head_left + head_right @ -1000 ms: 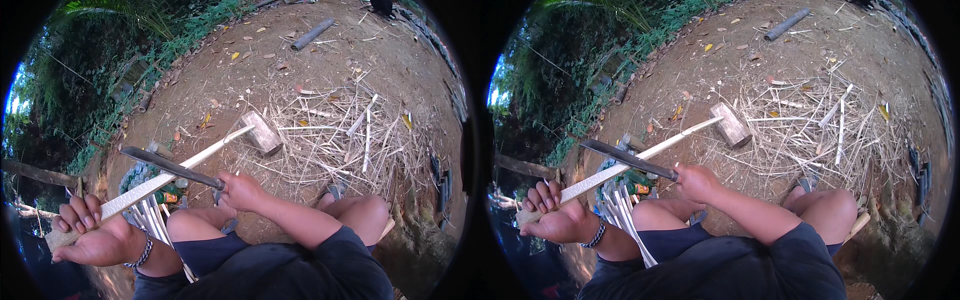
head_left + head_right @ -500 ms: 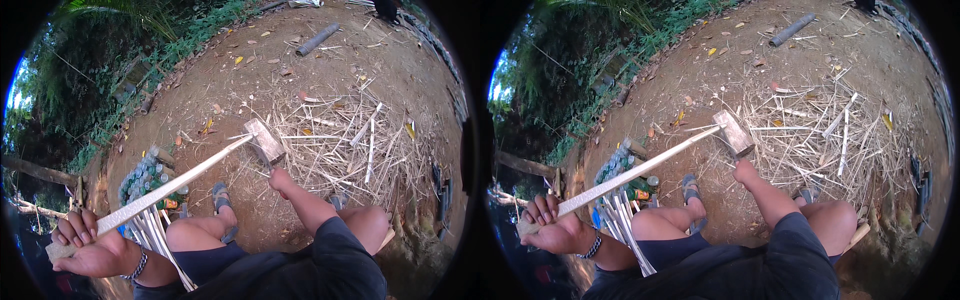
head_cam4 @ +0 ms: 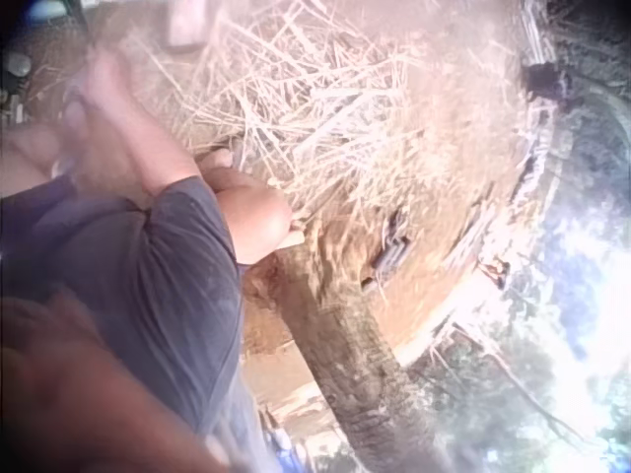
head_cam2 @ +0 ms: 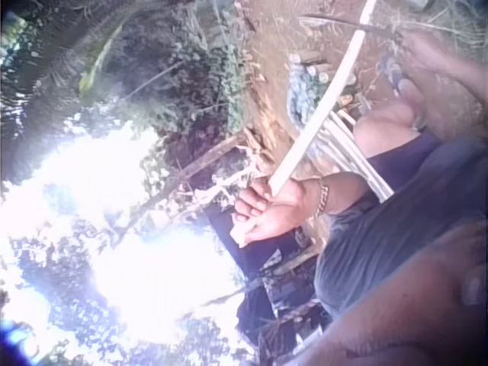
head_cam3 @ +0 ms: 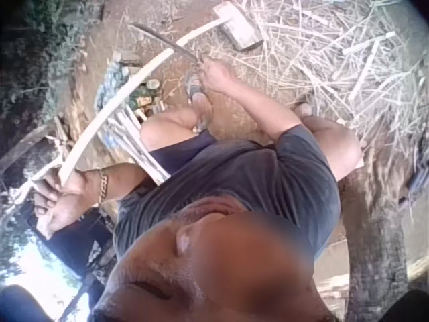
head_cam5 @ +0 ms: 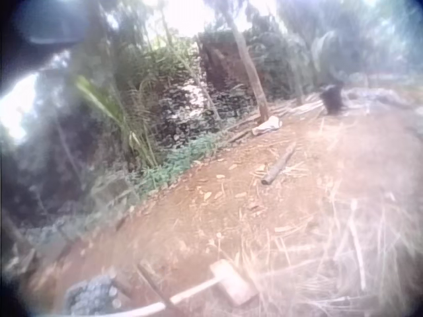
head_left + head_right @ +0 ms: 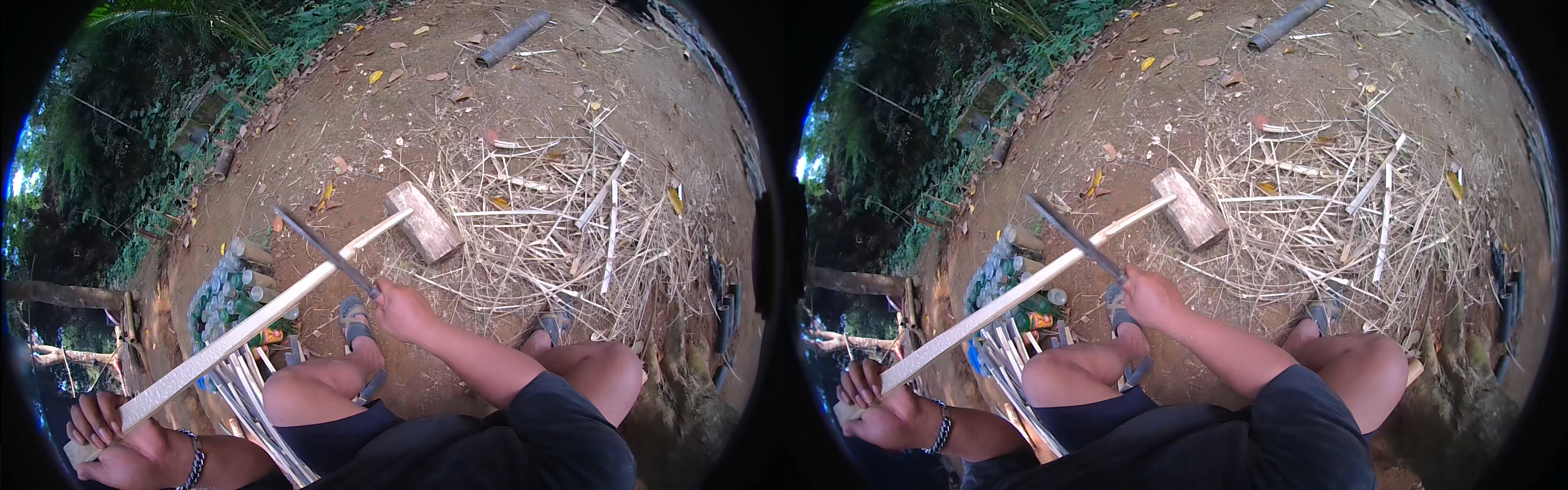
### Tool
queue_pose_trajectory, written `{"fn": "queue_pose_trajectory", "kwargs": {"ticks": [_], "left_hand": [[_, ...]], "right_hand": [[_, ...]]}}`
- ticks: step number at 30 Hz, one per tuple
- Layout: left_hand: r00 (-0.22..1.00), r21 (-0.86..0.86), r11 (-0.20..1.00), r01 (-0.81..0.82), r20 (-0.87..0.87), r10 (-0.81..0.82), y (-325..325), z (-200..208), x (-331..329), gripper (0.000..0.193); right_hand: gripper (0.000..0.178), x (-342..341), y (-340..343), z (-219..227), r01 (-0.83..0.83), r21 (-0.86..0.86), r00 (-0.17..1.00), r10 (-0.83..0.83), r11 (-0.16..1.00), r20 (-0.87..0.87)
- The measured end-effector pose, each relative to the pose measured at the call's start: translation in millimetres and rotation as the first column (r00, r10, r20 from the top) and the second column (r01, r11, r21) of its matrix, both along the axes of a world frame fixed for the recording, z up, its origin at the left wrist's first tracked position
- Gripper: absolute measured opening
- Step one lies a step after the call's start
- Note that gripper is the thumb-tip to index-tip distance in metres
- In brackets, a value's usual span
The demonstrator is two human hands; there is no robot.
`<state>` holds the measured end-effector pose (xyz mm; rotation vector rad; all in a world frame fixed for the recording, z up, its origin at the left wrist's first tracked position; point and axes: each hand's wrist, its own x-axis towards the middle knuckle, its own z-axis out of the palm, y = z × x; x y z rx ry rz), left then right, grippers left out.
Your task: The person uses a blade to shave and thin a long strip of bamboo, resting the strip on a wooden block while working. They repeat the shaving motion along the length of the bamboo and then move to a different location.
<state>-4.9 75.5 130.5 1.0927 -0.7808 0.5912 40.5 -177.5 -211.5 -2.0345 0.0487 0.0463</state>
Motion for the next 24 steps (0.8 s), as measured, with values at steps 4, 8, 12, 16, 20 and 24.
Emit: {"fn": "queue_pose_trajectory", "kwargs": {"ticks": [4,8,12,16,20,24], "left_hand": [[1.0,0.033,0.999,-0.015,-0.024,0.016,-11,7,4,0.065],[0.999,0.023,0.999,-0.044,0.017,0.044,-4,9,10,0.065],[1.0,0.086,0.996,0.003,-0.009,-0.003,8,13,12,0.067],[0.991,0.041,0.992,-0.122,-0.048,0.124,-10,14,19,0.06],[0.999,0.111,0.993,-0.037,-0.017,0.039,3,18,21,0.042],[0.997,0.121,0.992,-0.027,-0.069,0.035,22,25,27,0.024]], "right_hand": [[0.021,7,3,-16,-0.045,-0.002,0.986,0.045,0.999,0.158],[0.022,38,-27,-84,0.139,-0.073,0.979,-0.148,0.988,-0.137],[0.018,19,-1,-12,-0.088,0.054,0.996,0.089,0.995,-0.018],[0.017,45,-33,-97,0.156,-0.012,0.951,-0.154,0.988,-0.27],[0.02,57,-48,-132,0.241,-0.055,0.897,-0.244,0.969,-0.368],[0.026,44,-23,-55,-0.059,-0.032,0.973,0.051,0.998,-0.226]]}}
